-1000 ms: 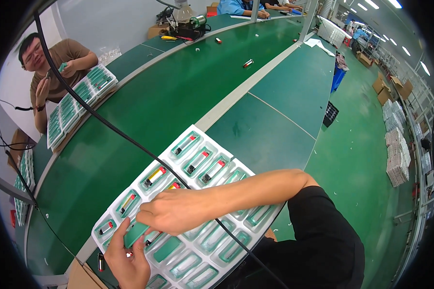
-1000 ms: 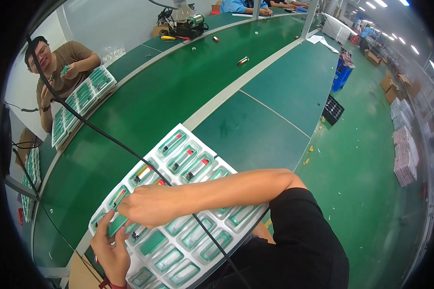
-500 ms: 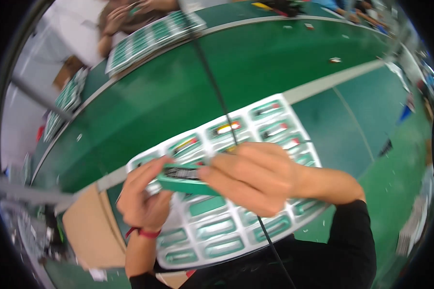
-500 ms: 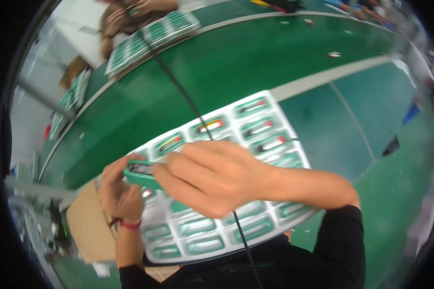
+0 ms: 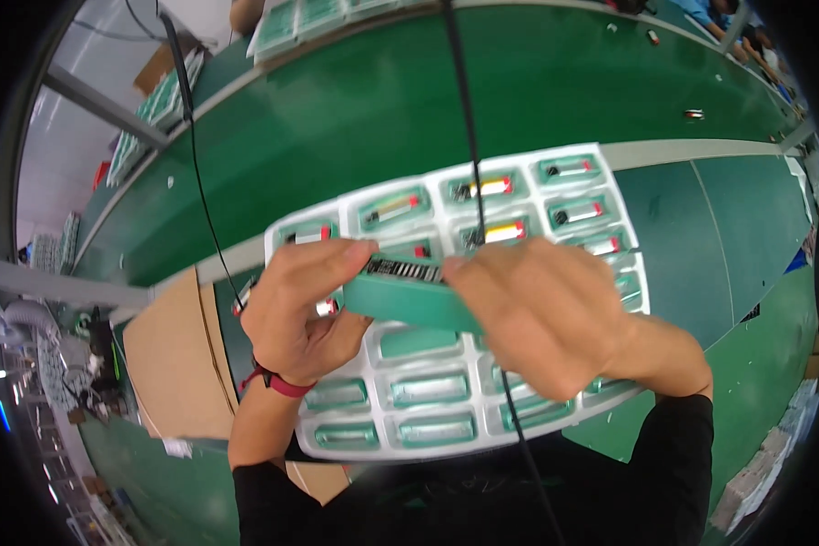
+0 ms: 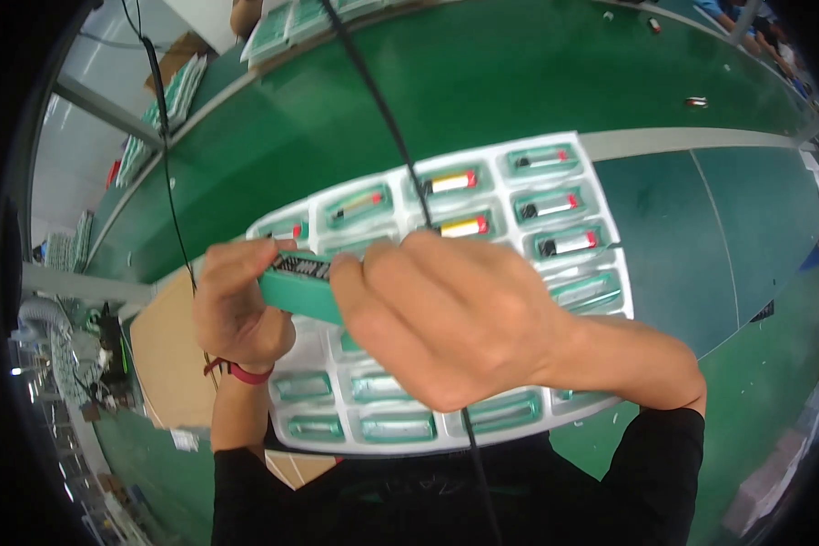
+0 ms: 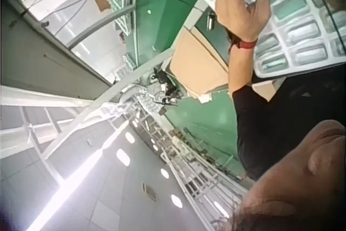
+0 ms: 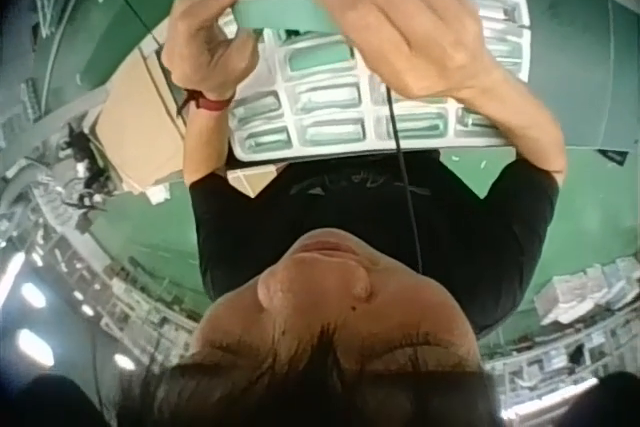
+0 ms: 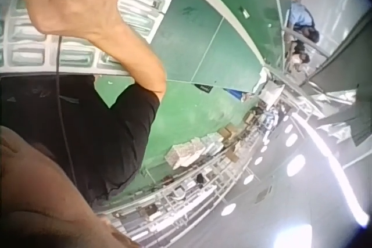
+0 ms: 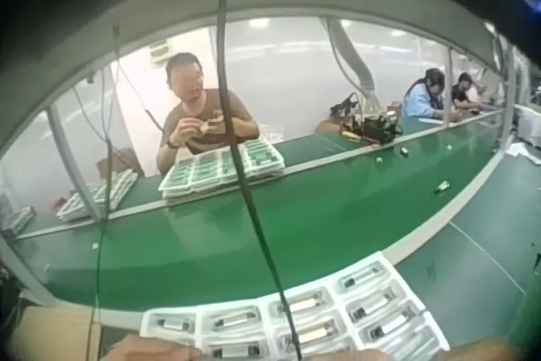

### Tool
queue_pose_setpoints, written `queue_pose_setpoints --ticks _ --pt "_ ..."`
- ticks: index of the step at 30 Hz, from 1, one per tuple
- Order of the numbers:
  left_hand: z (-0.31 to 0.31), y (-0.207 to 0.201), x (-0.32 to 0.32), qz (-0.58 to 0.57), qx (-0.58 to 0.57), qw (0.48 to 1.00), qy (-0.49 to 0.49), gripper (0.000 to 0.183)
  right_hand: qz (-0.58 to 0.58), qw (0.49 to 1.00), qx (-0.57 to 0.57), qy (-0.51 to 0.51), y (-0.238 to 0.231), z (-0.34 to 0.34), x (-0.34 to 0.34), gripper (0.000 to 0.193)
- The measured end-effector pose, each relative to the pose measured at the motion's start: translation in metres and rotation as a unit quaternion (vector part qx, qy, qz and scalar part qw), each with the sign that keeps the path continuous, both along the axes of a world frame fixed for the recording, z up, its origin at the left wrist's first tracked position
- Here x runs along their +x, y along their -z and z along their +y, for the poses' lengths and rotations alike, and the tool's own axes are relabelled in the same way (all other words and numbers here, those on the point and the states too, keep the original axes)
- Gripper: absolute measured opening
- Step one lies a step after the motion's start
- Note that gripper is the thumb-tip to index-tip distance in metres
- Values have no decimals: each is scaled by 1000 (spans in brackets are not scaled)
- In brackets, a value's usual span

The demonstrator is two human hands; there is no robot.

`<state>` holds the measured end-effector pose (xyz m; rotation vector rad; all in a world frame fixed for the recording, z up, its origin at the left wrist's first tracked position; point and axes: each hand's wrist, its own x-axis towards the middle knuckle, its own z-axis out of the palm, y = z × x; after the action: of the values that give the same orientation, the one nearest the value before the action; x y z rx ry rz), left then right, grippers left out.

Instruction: The person assembles batteries into green plastic cases by hand on a manufacturing production line.

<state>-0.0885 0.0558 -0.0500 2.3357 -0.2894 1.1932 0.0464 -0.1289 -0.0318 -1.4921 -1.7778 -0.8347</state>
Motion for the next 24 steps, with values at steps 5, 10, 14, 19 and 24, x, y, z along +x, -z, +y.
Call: queue_pose_setpoints --ticks 5,10,14,19,24 --pt "-16 -23 -12 -9 -32 999 -35 40 81 995 -54 14 -6 -4 -9 43" --pt "-15 -30 -42 250 -53 964 -71 33 190 929 -308 -81 -18 -1 2 42" --pt "0 -13 -110 369 -129 908 -152 33 178 922 -343 -34 -21 -8 13 45" --pt "-3 2 -139 434 -261 804 -311 29 174 928 -330 -9 -28 -15 24 36" --pt "-5 15 -129 417 -202 828 -315 24 159 927 -339 -4 -29 -18 25 33"
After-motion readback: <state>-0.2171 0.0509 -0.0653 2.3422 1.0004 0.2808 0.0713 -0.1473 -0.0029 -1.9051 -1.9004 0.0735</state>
